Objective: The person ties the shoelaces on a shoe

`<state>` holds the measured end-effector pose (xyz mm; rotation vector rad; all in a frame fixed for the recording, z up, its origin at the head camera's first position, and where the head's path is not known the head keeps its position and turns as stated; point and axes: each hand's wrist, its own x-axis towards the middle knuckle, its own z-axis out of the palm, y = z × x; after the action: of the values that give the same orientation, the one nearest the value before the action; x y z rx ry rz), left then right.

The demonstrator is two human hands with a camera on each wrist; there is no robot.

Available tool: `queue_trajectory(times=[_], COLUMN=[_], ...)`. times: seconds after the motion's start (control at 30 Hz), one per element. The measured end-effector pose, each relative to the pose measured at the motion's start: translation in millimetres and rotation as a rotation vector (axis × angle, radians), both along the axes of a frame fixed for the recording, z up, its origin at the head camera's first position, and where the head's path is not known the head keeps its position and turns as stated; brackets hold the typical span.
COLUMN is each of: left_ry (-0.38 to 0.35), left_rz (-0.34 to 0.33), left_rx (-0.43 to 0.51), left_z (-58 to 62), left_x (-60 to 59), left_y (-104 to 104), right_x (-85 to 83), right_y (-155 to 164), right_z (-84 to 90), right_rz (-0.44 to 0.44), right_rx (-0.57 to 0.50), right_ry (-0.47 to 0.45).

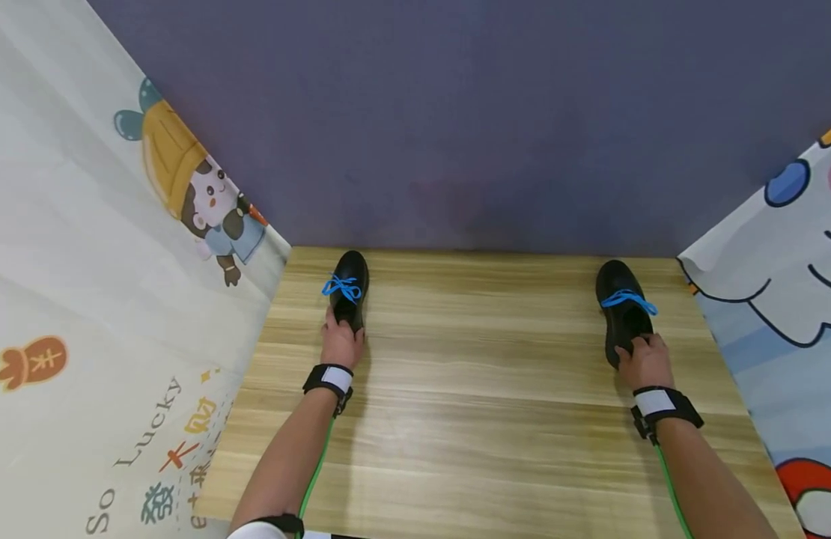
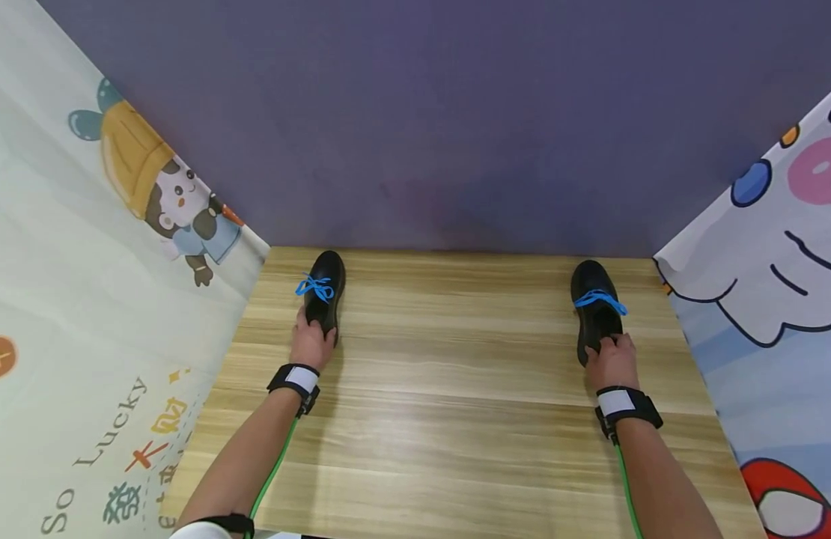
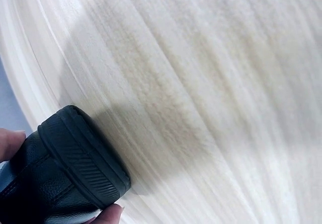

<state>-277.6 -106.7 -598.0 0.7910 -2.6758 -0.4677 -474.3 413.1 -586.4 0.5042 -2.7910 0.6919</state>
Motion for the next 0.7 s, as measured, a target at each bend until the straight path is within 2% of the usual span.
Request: queue_trajectory(times=[0.2,0.5,0.7], left_ry=[0.019,0.026,0.021], left_rz=[-0.008,0.003,0.011], left_rx=[-0.002,0.031,-0.006], left_z=[-2.0,-2.9,0.3], left_x=[1.9,5.0,5.5], left_y=[-2,-2,0], right_x=[5.9,12.6,12.1], right_y=[-1,-6,-9], right_z=[-0.7,0.6,1.5], right_rz=[-0.026,-0.071,-0.077], right_rx=[-0.01,-0.007,-0.025], right_ry=[0.002,-0.062,-0.023])
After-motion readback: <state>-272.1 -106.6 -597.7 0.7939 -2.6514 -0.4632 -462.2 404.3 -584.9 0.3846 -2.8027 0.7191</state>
